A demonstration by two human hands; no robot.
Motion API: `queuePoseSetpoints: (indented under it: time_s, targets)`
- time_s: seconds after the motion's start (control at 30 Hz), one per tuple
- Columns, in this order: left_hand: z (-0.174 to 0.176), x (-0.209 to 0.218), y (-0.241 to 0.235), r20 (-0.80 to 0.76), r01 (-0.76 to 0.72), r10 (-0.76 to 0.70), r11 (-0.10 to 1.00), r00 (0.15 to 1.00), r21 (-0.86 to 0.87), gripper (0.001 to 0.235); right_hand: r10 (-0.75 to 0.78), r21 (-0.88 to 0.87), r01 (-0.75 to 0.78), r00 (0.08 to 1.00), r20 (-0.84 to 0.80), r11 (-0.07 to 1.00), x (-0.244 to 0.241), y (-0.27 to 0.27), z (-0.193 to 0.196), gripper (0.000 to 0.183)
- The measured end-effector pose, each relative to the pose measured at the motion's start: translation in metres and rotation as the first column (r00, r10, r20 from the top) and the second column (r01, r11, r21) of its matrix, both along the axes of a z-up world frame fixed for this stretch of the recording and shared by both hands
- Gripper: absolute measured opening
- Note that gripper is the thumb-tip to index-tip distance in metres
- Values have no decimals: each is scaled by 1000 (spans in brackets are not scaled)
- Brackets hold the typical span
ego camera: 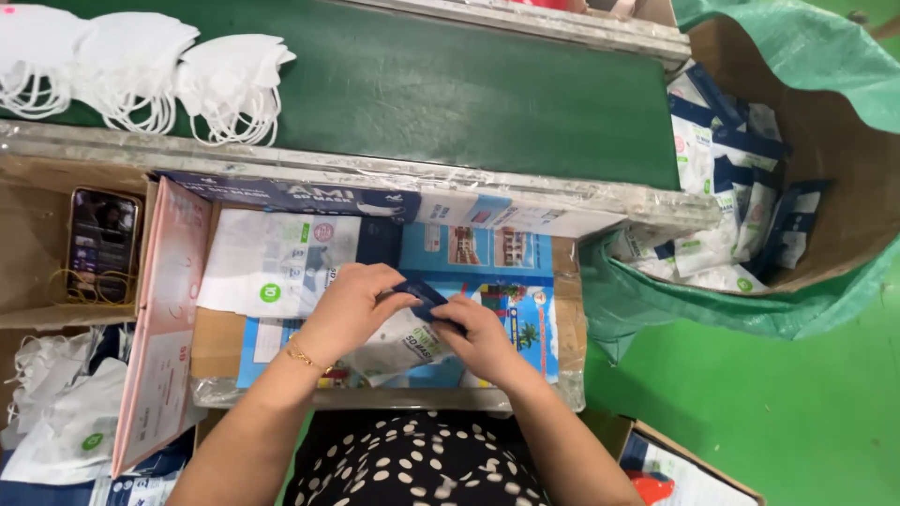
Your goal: Packaging face masks into plastic bags and organizing them into boxes on a conveyor belt.
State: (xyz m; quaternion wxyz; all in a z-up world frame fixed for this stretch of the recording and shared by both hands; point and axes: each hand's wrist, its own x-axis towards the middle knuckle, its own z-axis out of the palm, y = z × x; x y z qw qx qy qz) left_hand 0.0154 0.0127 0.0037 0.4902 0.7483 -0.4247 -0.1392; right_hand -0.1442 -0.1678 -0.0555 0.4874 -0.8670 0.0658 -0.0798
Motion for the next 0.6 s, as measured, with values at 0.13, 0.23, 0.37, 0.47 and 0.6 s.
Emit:
queuePoseSetpoints:
  time_s: [0.13, 0.23, 0.37, 0.47, 0.6]
  targets:
    - [0, -6, 2, 183, 64, -60, 998, 981, -19, 9, -42, 531, 143, 979, -198, 835, 21, 17, 69, 56]
    - [-2, -19, -3, 370, 40, -30, 999, 928, -20, 11, -47, 235, 69, 994, -99, 970, 17, 8, 4, 11]
    - [-3, -14, 3, 302, 31, -36, 999, 952, 23, 16, -34, 213, 50, 996, -79, 976, 13, 2, -6, 9]
    - [-13, 7, 7, 191, 0, -2, 1000, 981, 9, 16, 86, 182, -63, 989, -123, 981, 6, -30, -44, 9]
    - [-16, 89, 6, 420, -271, 309, 951, 854, -150, 30, -486, 607, 356, 872, 56, 710, 14, -56, -8, 18]
